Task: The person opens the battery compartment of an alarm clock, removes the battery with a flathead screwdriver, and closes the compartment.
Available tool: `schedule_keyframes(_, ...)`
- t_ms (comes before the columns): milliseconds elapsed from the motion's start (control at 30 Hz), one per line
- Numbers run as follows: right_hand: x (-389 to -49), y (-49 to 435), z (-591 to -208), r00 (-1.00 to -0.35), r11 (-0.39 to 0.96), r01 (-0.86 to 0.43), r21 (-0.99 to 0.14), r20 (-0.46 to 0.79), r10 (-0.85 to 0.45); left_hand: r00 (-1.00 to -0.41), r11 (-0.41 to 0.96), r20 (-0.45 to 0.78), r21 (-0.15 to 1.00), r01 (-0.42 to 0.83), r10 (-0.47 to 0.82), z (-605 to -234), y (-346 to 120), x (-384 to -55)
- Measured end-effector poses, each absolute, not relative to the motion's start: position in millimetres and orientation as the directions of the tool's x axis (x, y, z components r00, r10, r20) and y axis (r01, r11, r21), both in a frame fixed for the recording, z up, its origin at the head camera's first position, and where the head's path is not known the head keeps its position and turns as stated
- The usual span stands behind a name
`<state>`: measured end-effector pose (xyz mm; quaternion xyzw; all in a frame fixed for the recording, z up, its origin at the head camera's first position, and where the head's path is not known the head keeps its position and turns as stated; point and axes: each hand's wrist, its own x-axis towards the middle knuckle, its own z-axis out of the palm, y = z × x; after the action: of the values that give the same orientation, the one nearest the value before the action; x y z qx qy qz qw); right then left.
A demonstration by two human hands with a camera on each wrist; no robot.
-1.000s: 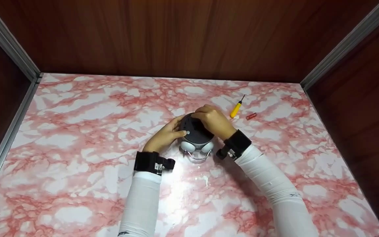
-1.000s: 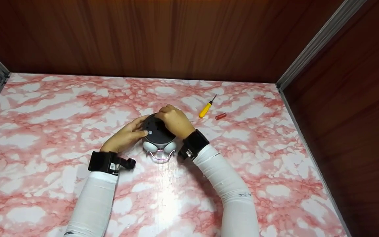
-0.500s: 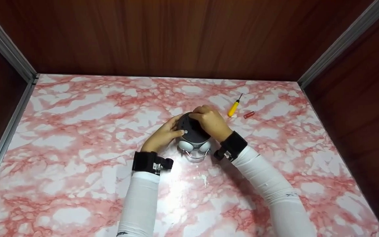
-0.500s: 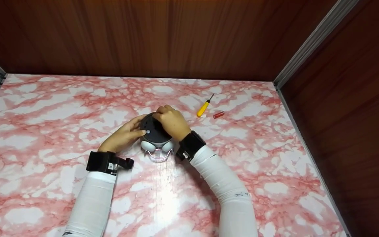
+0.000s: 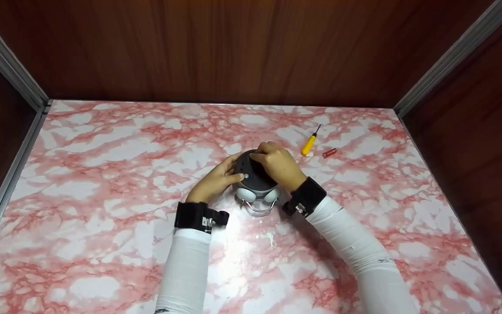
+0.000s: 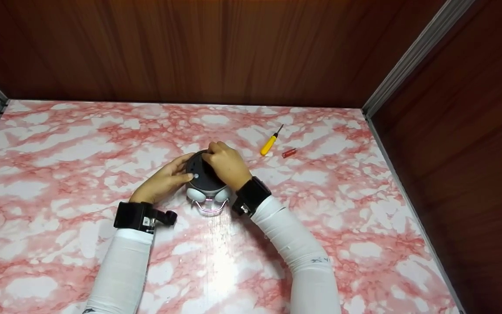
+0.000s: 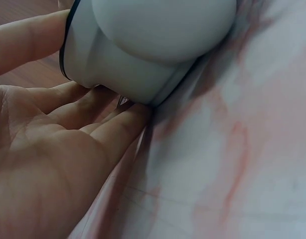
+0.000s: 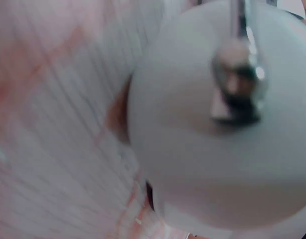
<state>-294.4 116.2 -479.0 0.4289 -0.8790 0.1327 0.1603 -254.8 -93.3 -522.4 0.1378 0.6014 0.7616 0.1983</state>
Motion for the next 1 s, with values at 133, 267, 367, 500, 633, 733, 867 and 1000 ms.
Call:
schedule_keyframes(133, -291.9, 116.4, -481.2, -0.579, 0.597, -0.797, -0.096, 0.402, -0.709, -0.883, -0.209, -0.042, 0.965, -0.157, 0.467, -524.4, -93.7, -254.2)
schedule_keyframes(267, -288.1, 115.2, -482.6, -0.588, 0.611, -0.787, -0.088, 0.409, -0.698, -0.883, -0.219, -0.049, 0.961, -0.169, 0.468, -524.4, -93.2, -253.4)
schedule_keyframes(367, -285.0, 115.0, -484.1, -0.609, 0.631, -0.770, -0.097, 0.405, -0.682, -0.882, -0.217, -0.048, 0.962, -0.168, 0.469, -524.0, -92.5, -253.4)
schedule_keyframes(500, -281.7, 115.7, -485.5, -0.653, 0.660, -0.738, -0.141, 0.394, -0.646, -0.881, -0.210, -0.042, 0.965, -0.158, 0.472, -523.9, -92.4, -253.9)
schedule_keyframes(633, -277.9, 116.4, -484.8, -0.676, 0.676, -0.720, -0.158, 0.379, -0.632, -0.882, -0.234, -0.059, 0.954, -0.188, 0.467, -522.4, -91.8, -253.3)
schedule_keyframes(733, -274.8, 115.7, -484.4, -0.680, 0.679, -0.718, -0.154, 0.366, -0.636, -0.883, -0.258, -0.072, 0.942, -0.212, 0.463, -521.1, -91.9, -252.3)
schedule_keyframes(867, -271.6, 114.7, -483.7, -0.682, 0.684, -0.715, -0.146, 0.361, -0.636, -0.877, -0.244, -0.054, 0.951, -0.192, 0.477, -520.4, -92.0, -252.8)
schedule_keyframes(1000, -269.9, 113.6, -483.6, -0.683, 0.689, -0.713, -0.131, 0.353, -0.640, -0.864, -0.210, -0.012, 0.968, -0.136, 0.503, -522.0, -93.3, -254.6)
